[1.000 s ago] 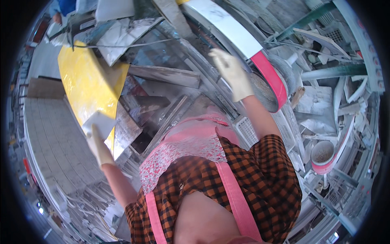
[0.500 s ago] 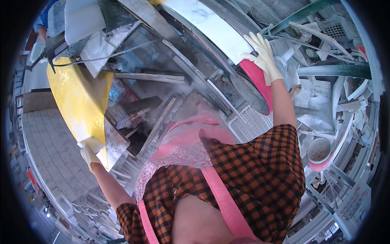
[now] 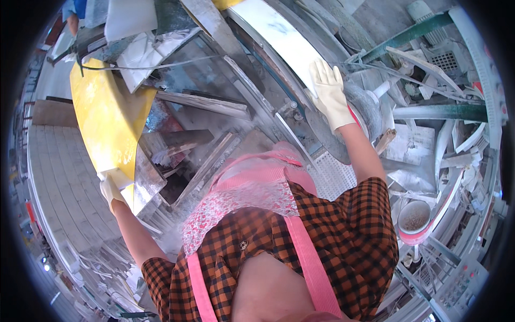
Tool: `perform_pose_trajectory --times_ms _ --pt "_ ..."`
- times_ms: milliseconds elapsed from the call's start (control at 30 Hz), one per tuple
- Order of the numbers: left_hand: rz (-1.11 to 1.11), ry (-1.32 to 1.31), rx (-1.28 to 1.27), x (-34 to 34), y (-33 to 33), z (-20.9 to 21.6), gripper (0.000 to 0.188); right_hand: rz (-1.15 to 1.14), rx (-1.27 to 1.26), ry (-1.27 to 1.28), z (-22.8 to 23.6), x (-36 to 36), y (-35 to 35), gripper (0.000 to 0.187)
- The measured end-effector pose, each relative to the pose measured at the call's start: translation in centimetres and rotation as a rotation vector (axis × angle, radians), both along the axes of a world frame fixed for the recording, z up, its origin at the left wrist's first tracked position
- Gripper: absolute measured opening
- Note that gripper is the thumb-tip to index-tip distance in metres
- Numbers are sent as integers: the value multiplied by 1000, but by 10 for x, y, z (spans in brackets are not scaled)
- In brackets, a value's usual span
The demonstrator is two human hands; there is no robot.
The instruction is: The person repeatedly picks up small white plaster panels, rubs their edges on a belt sander, and stacks them on a nearby pile. The person handles the panels one at a time and uses both hands to position and stabilize them during sanding.
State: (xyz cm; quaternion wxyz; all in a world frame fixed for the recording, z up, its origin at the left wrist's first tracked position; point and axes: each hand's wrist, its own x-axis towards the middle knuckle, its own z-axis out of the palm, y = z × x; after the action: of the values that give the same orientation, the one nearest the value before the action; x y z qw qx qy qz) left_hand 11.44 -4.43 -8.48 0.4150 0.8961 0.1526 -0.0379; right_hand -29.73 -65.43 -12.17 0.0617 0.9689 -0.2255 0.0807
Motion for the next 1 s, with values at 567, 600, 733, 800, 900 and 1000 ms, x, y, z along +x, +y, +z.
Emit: perform_pose_trajectory --times_ms 567,600,733,800,900,1000 --pt "81 -34 -34 -1 3 -14 45 151 -241 65 -14 83 -44 58" --pt "24 -25 117 6 7 -18 42 137 -191 65 -14 84 -45 57" --pt "-360 -49 640 13 24 -17 48 39 113 9 12 85 -34 58" --pt "-469 22 552 2 18 -4 51 -60 150 118 38 91 -27 59" --pt "-152 133 -149 -21 -8 20 57 -145 144 119 72 111 -9 47" --pt "-172 158 -160 -36 -23 40 57 -11 826 -251 84 152 39 52"
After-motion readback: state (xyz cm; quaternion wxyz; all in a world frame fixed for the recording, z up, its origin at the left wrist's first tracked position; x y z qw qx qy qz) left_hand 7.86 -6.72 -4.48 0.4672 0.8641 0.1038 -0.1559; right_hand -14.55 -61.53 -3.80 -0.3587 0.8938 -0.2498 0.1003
